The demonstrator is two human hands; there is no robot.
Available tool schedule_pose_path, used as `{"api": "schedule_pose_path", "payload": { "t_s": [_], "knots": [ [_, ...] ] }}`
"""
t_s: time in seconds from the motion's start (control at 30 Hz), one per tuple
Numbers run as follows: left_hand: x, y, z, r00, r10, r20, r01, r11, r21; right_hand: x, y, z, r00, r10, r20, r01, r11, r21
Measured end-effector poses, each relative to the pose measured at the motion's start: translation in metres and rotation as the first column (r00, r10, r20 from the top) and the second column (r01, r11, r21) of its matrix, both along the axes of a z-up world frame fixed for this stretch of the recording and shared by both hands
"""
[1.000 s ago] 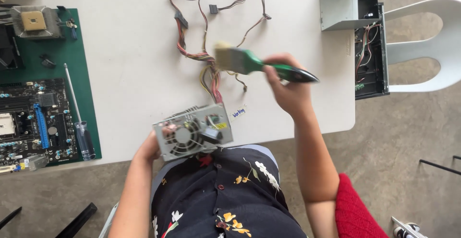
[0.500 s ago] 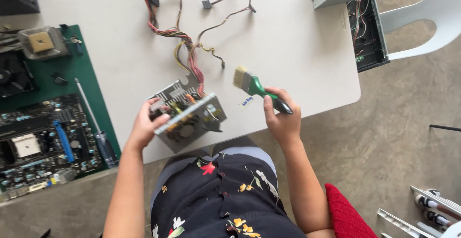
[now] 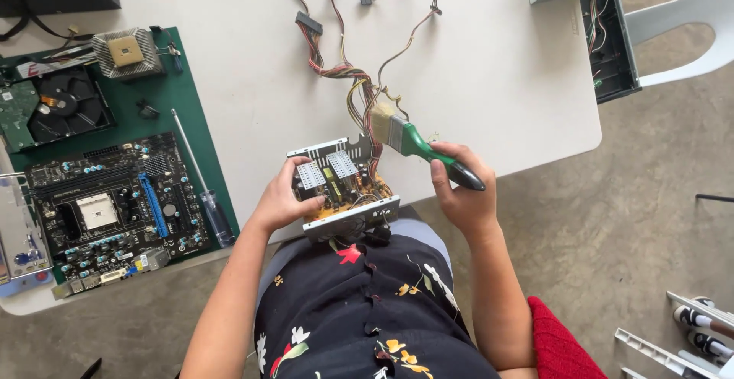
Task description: Disassembling a computer power supply unit and cleaning its internal components and fan using a brush and screwdriver.
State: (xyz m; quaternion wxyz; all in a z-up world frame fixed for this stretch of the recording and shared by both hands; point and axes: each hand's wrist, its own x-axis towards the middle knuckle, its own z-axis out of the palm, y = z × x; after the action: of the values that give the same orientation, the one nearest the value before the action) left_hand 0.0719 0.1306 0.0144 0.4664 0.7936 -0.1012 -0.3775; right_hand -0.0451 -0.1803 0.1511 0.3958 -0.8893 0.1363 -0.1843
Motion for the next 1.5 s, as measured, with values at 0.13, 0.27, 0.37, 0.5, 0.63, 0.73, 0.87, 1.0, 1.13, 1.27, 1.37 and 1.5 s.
{"api": "schedule_pose_path", "payload": {
  "t_s": [0.13, 0.27, 0.37, 0.5, 0.63, 0.73, 0.87, 1.0, 1.13, 1.27, 1.37, 1.5],
  "knots": [
    [0.005, 0.009, -0.028, 0.996, 0.061, -0.062, -0.062, 0.998, -0.014, 0.012, -0.009, 0.002, 0.999, 0.049, -0.013, -0.050, 0.997, -0.064],
    [0.009, 0.023, -0.110, 0.912, 0.208, -0.353, -0.247, 0.967, -0.069, 0.022, -0.018, -0.005, 1.000, 0.007, -0.007, -0.006, 0.992, 0.129],
    [0.007, 0.034, -0.167, 0.839, 0.230, -0.493, -0.305, 0.949, -0.076, 0.020, -0.018, -0.012, 1.000, -0.001, -0.017, 0.004, 0.984, 0.178],
    [0.037, 0.026, -0.041, 0.935, 0.156, -0.319, -0.153, 0.988, 0.035, 0.007, -0.017, -0.030, 0.996, -0.043, -0.074, 0.055, 0.983, 0.175],
    [0.063, 0.002, 0.087, 0.992, -0.104, -0.065, 0.118, 0.956, 0.268, -0.011, -0.009, -0.048, 0.991, -0.076, -0.114, 0.095, 0.981, 0.172],
    [0.064, -0.005, 0.100, 0.957, -0.262, 0.128, 0.199, 0.908, 0.370, -0.021, 0.000, -0.058, 0.985, -0.082, -0.155, 0.110, 0.977, 0.185],
    [0.053, 0.004, 0.079, 0.936, -0.292, 0.196, 0.200, 0.901, 0.384, -0.031, 0.010, -0.064, 0.970, -0.112, -0.218, 0.157, 0.966, 0.203],
    [0.027, 0.024, 0.056, 0.951, -0.261, 0.168, 0.187, 0.914, 0.359, -0.038, 0.012, -0.067, 0.960, -0.116, -0.256, 0.171, 0.964, 0.204],
    [0.009, 0.036, 0.046, 0.944, -0.245, 0.220, 0.188, 0.950, 0.251, -0.041, 0.007, -0.073, 0.959, -0.103, -0.266, 0.163, 0.963, 0.214],
    [-0.006, 0.050, 0.019, 0.924, -0.205, 0.323, 0.158, 0.973, 0.166, -0.037, 0.004, -0.074, 0.959, -0.062, -0.278, 0.132, 0.962, 0.239],
    [-0.012, 0.058, 0.011, 0.927, -0.171, 0.333, 0.141, 0.984, 0.113, -0.033, 0.005, -0.077, 0.960, -0.039, -0.277, 0.108, 0.966, 0.236],
    [-0.018, 0.060, 0.006, 0.954, -0.128, 0.271, 0.108, 0.990, 0.089, -0.017, 0.006, -0.089, 0.970, -0.024, -0.240, 0.088, 0.962, 0.259]
  ]
}}
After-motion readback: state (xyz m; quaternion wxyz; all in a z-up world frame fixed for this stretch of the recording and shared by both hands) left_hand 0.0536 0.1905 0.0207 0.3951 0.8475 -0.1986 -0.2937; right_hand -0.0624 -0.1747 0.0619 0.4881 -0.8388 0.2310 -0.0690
